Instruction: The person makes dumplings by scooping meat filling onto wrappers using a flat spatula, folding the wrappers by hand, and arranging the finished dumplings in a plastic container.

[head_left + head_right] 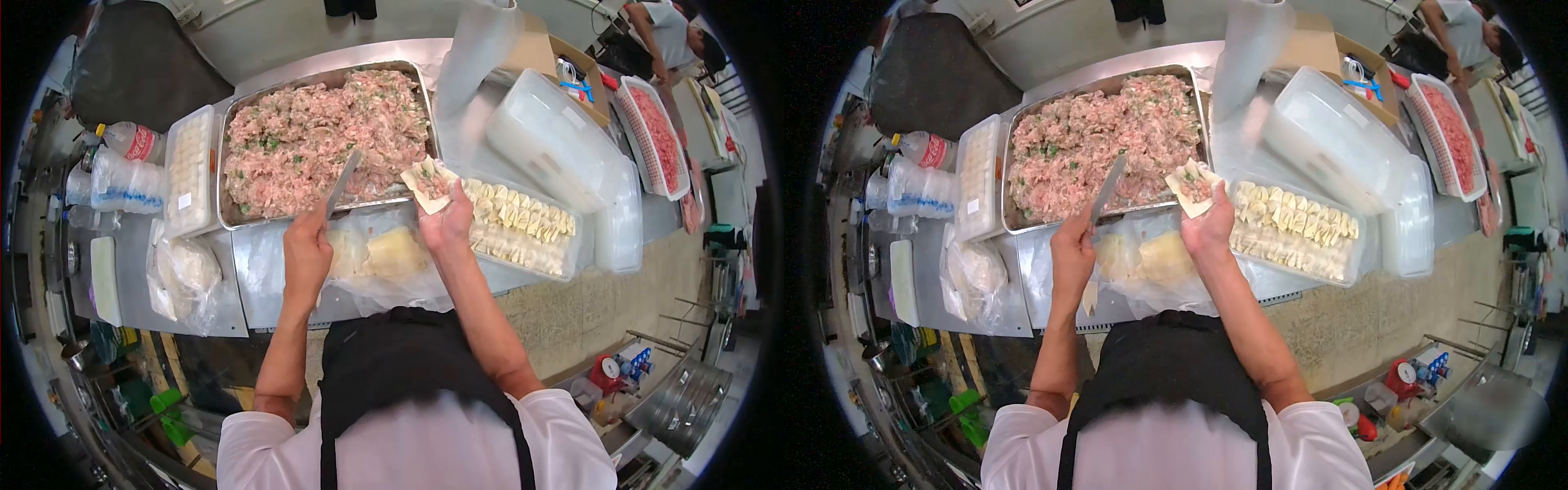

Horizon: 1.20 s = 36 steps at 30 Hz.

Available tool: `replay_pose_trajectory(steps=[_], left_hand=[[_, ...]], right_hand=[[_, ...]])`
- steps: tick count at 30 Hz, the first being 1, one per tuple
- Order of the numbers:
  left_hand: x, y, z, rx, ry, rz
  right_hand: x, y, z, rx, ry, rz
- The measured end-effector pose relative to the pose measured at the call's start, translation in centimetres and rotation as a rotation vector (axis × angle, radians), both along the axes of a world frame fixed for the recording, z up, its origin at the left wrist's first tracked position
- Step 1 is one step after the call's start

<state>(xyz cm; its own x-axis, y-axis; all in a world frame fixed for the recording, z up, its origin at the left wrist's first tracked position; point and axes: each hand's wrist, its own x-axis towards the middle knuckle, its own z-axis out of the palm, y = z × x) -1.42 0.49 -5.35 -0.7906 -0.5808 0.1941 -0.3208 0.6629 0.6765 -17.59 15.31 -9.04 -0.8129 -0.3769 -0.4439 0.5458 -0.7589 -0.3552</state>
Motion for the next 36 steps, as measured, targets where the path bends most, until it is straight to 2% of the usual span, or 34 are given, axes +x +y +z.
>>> replay_pose_trajectory(steps=[3, 5, 6, 8, 10, 12, 13, 16, 19, 20, 22, 24, 25, 29, 32, 36], left_hand=[[0.7, 0.5, 0.9, 0.025, 0.046, -0.053], [0.7, 1.3, 1.1, 0.082, 0.105, -0.191], [0.7, 1.0, 0.2, 0.077, 0.105, -0.186], [0.4, 0.0, -3.0, 0.318, 0.023, -0.101], [0.7, -1.0, -3.2, 0.320, 0.025, -0.023], [1.7, -1.9, -3.2, 0.130, -0.278, -0.014], [2.3, -1.4, -1.2, 0.061, -0.346, -0.054], [6.9, -2.7, 1.5, -0.004, -0.320, -0.131], [5.1, -0.2, 7.9, 0.049, -0.335, -0.109], [4.1, 0.6, 7.4, 0.052, -0.338, -0.104], [1.7, 1.9, 5.3, 0.031, -0.009, -0.316], [1.2, 2.6, 1.0, -0.027, -0.055, -0.350], [0.7, 2.7, 0.6, -0.084, -0.106, -0.395], [2.2, 3.9, 4.5, 0.046, -0.090, -0.296], [0.3, 4.6, 0.7, -0.065, -0.006, -0.370], [1.0, 4.1, 1.7, -0.078, -0.137, -0.414]], right_hand=[[0.1, -0.5, -0.4, -0.044, -0.007, 0.011], [0.5, -1.1, -0.6, -0.082, -0.020, 0.015], [0.7, -1.4, -0.1, -0.082, -0.018, 0.024], [0.9, -1.5, 0.1, -0.084, -0.019, 0.038], [0.5, -1.0, 0.1, -0.006, 0.059, 0.024], [0.3, 0.2, -0.2, 0.026, 0.059, 0.025], [0.1, 0.8, -0.3, 0.047, 0.054, 0.034], [-0.1, 1.9, -0.2, 0.084, 0.029, 0.032], [0.4, 1.9, -0.7, 0.032, 0.028, 0.137], [1.1, 1.3, -0.7, 0.030, 0.015, 0.165], [1.9, 0.2, -0.4, 0.025, 0.011, 0.204], [2.3, -0.2, 0.2, 0.070, -0.054, 0.215], [2.0, -0.3, -0.6, -0.010, -0.010, 0.172], [1.4, 0.7, -2.7, 0.054, 0.000, 0.054], [1.5, 0.4, -2.3, 0.063, -0.009, 0.080], [1.5, 1.1, -1.7, 0.081, -0.021, 0.006]])
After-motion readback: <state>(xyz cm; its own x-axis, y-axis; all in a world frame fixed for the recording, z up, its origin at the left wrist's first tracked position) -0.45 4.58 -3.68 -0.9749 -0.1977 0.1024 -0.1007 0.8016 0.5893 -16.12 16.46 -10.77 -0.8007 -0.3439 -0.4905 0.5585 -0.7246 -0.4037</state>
